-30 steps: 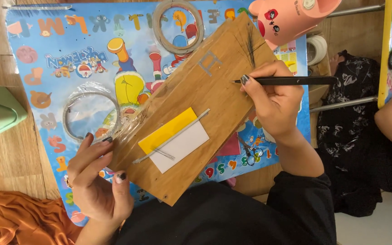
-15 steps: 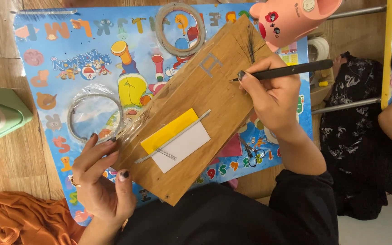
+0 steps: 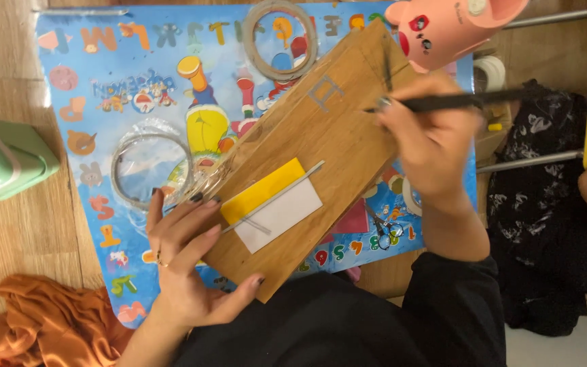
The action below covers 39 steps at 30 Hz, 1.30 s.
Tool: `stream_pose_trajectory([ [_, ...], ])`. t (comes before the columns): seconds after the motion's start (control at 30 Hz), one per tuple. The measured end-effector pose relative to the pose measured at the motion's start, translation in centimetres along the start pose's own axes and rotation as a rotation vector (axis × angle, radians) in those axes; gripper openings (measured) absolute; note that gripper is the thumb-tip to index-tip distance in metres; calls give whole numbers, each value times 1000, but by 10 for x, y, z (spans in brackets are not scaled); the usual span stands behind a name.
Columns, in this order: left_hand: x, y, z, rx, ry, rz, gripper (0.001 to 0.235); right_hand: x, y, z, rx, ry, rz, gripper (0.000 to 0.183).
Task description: Manually aligning and pressing individual eyelash fibers onto a template board to create false eyelashes.
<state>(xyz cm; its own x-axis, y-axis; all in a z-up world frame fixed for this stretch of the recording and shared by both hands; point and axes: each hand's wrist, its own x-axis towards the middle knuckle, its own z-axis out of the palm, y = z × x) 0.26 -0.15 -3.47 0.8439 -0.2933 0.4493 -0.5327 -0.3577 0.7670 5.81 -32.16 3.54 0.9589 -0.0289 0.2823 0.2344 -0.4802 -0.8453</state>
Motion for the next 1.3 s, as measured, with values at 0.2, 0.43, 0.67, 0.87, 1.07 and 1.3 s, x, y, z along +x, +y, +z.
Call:
stream_pose_trajectory([
  [0.2,3,4,-3,48,-13,-5,67,-48,-38,5,98,100,44,9],
  [0.43,9,4,-4,48,-30,5,68,-69,-38,65,261,-102,-24,9],
  [0.67,10,5,-5,41,-43,-15,63,-61,-46,63,173,-373,21,3],
  [0.87,11,2,-8,79,-40,16,51,-72,-19,45,133,-545,-145,23],
  [1.07,13,1,-9,94,-68,30,46,-53,-29,41,56,-767,-121,15],
  [1.3,10,-1,-7,93,-71,29,44,-54,-32,45,28,-747,-104,12],
])
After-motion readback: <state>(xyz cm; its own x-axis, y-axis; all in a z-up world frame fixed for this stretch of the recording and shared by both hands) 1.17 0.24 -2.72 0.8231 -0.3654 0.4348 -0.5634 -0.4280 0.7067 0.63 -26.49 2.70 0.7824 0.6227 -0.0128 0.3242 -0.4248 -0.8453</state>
